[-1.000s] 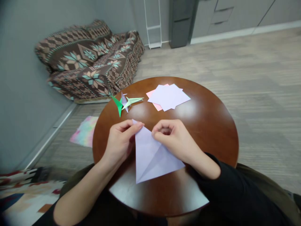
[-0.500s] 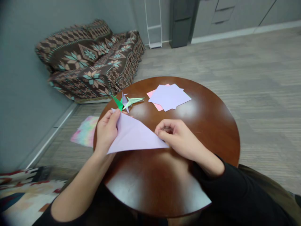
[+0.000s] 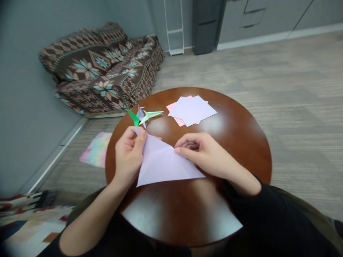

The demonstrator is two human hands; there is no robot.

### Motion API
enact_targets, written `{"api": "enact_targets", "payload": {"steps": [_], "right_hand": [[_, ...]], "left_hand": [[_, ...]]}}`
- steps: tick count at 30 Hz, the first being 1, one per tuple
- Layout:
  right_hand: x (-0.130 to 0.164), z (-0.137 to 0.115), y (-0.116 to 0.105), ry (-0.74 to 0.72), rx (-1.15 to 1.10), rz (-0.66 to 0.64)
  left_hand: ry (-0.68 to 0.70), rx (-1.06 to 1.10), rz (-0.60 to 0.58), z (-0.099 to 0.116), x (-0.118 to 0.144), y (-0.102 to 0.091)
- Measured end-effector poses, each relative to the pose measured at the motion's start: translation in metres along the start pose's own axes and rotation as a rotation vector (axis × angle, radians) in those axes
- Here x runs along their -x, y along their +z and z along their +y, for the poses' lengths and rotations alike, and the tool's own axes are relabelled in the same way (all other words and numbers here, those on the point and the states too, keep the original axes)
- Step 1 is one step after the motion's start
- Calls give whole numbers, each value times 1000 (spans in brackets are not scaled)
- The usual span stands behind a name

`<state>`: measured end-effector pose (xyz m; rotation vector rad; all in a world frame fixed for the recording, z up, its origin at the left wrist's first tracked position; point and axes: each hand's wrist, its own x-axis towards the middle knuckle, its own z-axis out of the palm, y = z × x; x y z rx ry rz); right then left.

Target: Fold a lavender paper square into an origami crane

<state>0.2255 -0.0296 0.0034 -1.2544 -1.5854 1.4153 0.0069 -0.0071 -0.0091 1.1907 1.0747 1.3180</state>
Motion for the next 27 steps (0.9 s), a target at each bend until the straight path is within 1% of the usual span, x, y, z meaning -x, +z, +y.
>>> {"api": "enact_targets", "payload": {"steps": [2,5,6,8,12,15,18,20,22,24,27], "right_hand": [[0,-1,4,-25,17,39],[0,-3,11,-65,25,61],[0,-3,13,-72,23,67],[1,-4,16,-69,11,74],[3,-2,16,-22,8,14],[2,1,14,-37,28,-15],[1,3,13,-79,43,0],[0,4,13,-102,58,18],[0,4,13,-114,79,33],[-1,4,13,-118,101,47],[-1,5,12,-118,122,79]], "left_hand": [[-45,39,-37,-2,2,2],[-119,96,-122,-5,6,7],[-139,111,-134,-5,7,9],[-151,127,-111,-6,8,11],[-70,129,14,-6,6,11],[-41,131,48,-7,5,10],[-74,171,3,-9,6,9],[-148,168,-71,-11,7,8],[-223,107,-129,-13,8,7],[-247,45,-133,-16,7,7],[-223,38,-85,-19,7,8]]}}
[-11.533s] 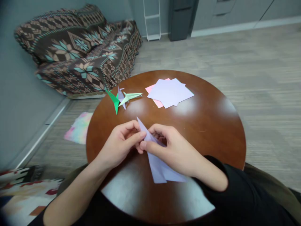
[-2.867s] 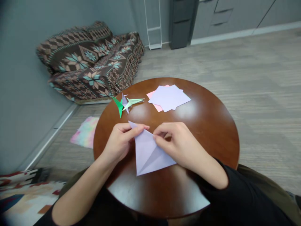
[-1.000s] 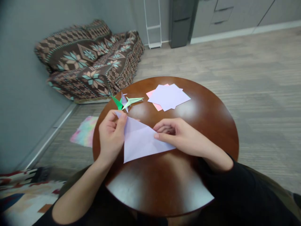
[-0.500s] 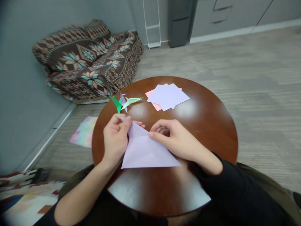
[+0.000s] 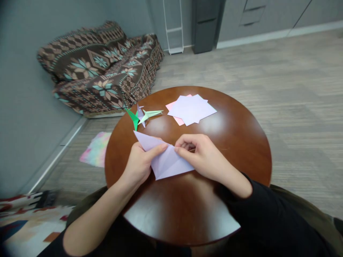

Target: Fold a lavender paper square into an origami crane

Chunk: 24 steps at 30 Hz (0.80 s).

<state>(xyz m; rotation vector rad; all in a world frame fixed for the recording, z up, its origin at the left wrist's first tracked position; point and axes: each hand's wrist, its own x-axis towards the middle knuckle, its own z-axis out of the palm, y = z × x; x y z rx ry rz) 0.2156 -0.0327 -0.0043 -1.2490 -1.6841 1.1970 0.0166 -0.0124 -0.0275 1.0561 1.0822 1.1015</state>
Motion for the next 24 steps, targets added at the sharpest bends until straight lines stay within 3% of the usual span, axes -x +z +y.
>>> {"api": "enact_targets", "payload": {"steps": [19,24], "right_hand": [[0,0,5,-7,-42,58],[1,0,6,13,-43,48]], "left_hand": [[32,-44,-11,3,4,2],[-27,35,-11,3,5,5]]}}
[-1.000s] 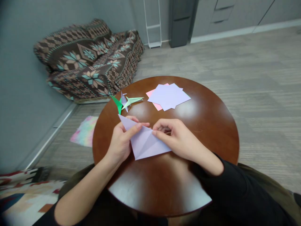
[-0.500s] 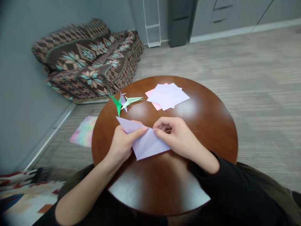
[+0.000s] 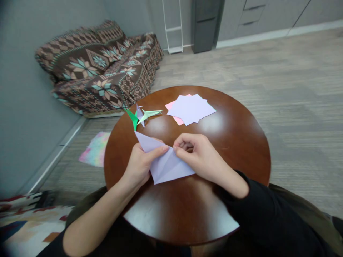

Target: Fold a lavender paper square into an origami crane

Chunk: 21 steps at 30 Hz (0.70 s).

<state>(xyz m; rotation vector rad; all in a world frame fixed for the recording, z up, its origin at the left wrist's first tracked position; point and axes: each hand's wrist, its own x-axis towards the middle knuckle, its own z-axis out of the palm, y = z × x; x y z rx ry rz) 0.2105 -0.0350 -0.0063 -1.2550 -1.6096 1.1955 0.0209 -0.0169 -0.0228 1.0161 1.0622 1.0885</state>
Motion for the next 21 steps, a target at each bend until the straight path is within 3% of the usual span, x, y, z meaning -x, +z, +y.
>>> {"api": "enact_targets", "payload": {"steps": [7,12,17,21], "right_hand": [[-1,2,-2,-5,22,3],[1,3,-7,25,41,-14],[4,12,-19,94,56,-51],[3,15,-33,66,202,-34]], "left_hand": [[-89,64,86,3,-2,3],[-64,78,212,4,-11,-11],[-49,107,283,4,-18,-25],[-20,97,297,0,-20,-28]]}}
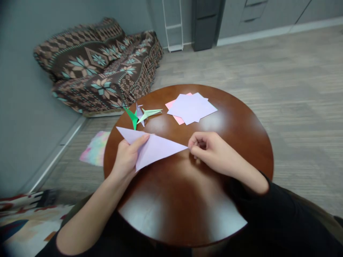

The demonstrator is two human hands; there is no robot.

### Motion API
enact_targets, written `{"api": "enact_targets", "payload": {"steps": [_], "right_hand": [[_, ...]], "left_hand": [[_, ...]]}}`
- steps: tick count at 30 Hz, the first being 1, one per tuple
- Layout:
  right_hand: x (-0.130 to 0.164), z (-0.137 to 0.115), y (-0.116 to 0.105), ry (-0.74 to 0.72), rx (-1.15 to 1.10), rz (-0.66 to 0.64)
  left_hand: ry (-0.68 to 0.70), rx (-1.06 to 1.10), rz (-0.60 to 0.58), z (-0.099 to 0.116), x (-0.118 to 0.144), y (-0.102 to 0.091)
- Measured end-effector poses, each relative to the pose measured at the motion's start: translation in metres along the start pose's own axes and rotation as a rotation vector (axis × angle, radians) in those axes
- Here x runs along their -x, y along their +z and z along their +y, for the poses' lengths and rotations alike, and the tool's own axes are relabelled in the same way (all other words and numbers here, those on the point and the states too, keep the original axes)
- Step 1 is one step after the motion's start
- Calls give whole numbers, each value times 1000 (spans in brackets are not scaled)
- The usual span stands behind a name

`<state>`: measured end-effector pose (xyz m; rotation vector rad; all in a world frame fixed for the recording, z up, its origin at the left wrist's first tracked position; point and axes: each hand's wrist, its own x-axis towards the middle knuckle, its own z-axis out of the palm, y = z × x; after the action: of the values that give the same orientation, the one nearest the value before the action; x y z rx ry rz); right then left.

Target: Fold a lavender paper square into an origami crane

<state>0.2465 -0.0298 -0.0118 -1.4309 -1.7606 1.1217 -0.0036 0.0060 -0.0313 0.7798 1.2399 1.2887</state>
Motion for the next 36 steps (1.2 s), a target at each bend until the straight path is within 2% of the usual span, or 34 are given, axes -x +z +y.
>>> {"api": "enact_targets", "payload": {"steps": [2,4,5,7,10,13,16,20,24,31,36], "right_hand": [[2,-6,-1,-88,169,143],[6,-17,6,-258,389,316],[9,-24,13,-366,463,336],[15,-37,32,-532,535,240],[18,-44,59,-630,666,183],[15,-38,71,-705,747,293],[11,-30,71,-774,764,362],[9,-24,71,-776,776,350],[8,-22,72,-736,732,330],[9,-20,67,-674,596,416],[6,-20,62,-577,498,501]], "left_hand": [[-9,27,-54,-4,2,2],[-29,70,-147,-8,8,7],[-48,86,-207,-9,13,10],[-84,130,-281,-8,23,17],[-183,220,-297,-3,34,27],[-272,336,-282,3,37,30],[-369,456,-280,6,34,27],[-480,538,-263,7,29,23],[-503,565,-258,8,27,24],[-413,587,-226,8,26,26],[-258,533,-328,8,31,24]]}}
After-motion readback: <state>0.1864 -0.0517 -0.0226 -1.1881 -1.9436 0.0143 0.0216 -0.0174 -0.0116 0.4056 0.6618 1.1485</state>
